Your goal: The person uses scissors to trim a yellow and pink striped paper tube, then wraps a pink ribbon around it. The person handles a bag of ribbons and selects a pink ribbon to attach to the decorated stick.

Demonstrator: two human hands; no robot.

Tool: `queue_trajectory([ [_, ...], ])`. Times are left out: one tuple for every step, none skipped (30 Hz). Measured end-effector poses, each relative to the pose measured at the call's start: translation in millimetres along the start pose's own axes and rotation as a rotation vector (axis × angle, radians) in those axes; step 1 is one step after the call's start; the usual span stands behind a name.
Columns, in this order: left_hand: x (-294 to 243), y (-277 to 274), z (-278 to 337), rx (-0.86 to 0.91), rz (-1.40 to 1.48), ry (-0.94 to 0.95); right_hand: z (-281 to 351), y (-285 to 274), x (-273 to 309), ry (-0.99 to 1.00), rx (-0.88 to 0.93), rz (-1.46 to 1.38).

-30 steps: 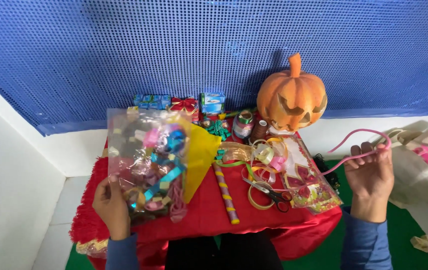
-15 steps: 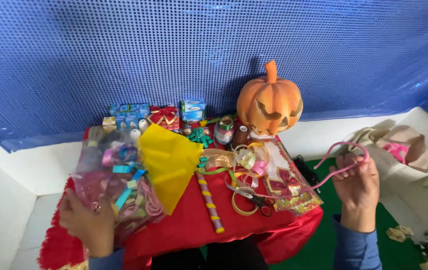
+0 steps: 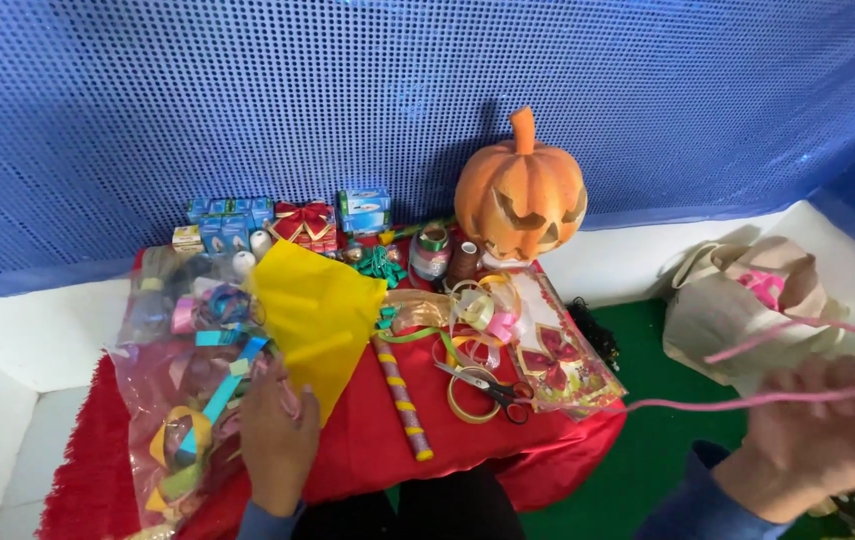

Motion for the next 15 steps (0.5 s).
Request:
queue_trajectory([
  [-2.2, 10.7, 2.4, 0.005, -0.003, -0.003, -20.9, -46.4, -6.3, 0.004, -0.003, 0.004],
  [-1.9, 25.3, 4.9, 0.102, -0.021, -0.066, -25.9, -93.0, -2.4, -0.076, 0.208, -0.072],
  [-2.1, 40.0, 7.5, 0.198, -0.039, -0.129, -10.7, -145.3, 8.9, -0.165, 0.416, -0.145],
  [-4.1, 51.0, 6.3, 0.202, -0.041, -0.132, -1.1, -147.2, 11.5, -0.161, 0.414, -0.143],
  [-5.2, 65.5, 3.9, 0.287, -0.064, -0.157, 7.1, -149.0, 12.9, -0.151, 0.398, -0.182],
  [-6.3, 79.7, 1.9, 0.372, -0.087, -0.182, 15.6, -150.7, 14.5, -0.14, 0.381, -0.221],
  [-10.1, 88.9, -2.1, 0.372, -0.086, -0.183, 24.4, -136.4, 12.2, -0.14, 0.382, -0.221],
  [-10.1, 100.3, -4.5, 0.442, -0.135, -0.275, 34.1, -119.5, 9.6, -0.099, 0.452, -0.319],
  [-11.0, 112.1, -8.4, 0.511, -0.183, -0.364, 43.6, -102.6, 7.0, -0.061, 0.521, -0.417],
  [-14.3, 117.1, -10.6, 0.509, -0.182, -0.361, 56.4, -63.6, 8.0, -0.064, 0.522, -0.417],
  [-15.5, 124.0, -10.3, 0.581, -0.213, -0.406, 68.2, -26.9, 6.1, -0.018, 0.453, -0.334],
  [-16.8, 131.0, -9.8, 0.653, -0.245, -0.451, 80.1, 9.3, 4.3, 0.028, 0.383, -0.252],
  [-21.2, 133.4, -10.7, 0.652, -0.246, -0.451, 83.3, 10.1, -5.6, 0.028, 0.383, -0.253],
  [-23.6, 135.9, -10.6, 0.674, -0.316, -0.484, 86.6, 10.6, -18.3, 0.11, 0.361, -0.312],
  [-25.4, 137.7, -9.9, 0.696, -0.389, -0.517, 90.8, 11.0, -31.2, 0.194, 0.336, -0.371],
])
Point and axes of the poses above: each hand's wrist, its own z-axis away from the middle knuckle, its own y-axis out of the palm, x = y × z, the point moved 4 cm from there along -z, towards the middle knuckle, and after that the axes turned 4 degrees about -y, right-handed, at the moved point
